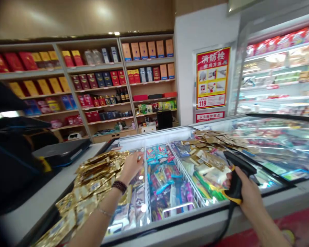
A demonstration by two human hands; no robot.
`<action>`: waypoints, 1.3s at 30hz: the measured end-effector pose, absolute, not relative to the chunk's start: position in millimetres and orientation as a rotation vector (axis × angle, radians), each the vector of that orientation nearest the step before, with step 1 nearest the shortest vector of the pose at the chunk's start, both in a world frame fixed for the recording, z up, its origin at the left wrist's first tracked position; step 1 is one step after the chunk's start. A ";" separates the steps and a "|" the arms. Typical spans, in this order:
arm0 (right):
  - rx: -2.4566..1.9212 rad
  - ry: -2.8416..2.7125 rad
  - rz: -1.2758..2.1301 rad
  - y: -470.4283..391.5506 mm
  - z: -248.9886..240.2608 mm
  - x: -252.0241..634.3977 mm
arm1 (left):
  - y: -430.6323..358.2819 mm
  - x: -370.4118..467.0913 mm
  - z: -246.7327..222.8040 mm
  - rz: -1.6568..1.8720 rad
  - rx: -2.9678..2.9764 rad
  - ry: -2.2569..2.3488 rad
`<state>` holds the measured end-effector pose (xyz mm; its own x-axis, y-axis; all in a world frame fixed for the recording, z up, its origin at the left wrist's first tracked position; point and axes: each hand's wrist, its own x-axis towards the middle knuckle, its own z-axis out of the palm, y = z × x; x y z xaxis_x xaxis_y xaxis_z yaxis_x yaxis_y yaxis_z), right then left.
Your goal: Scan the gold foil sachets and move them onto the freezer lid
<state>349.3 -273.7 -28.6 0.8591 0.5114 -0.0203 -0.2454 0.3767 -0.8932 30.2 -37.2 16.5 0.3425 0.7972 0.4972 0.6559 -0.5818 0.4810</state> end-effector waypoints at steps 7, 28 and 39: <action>-0.922 -0.193 0.422 -271.6 -27.5 349.4 | -54.1 223.1 -13.3 0.971 2.355 0.846; -0.940 -0.244 0.335 -271.0 -33.5 345.6 | -40.2 260.9 -32.9 0.935 1.417 0.901; -1.010 -0.208 0.515 -262.5 -29.5 320.7 | -48.8 106.3 -34.3 1.208 0.936 0.693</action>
<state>320.7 -262.5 -29.5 0.8619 0.5025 -0.0674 -0.3142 0.4250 -0.8489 106.3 -48.8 -34.3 0.2379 0.9707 0.0341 -0.4606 0.0818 0.8838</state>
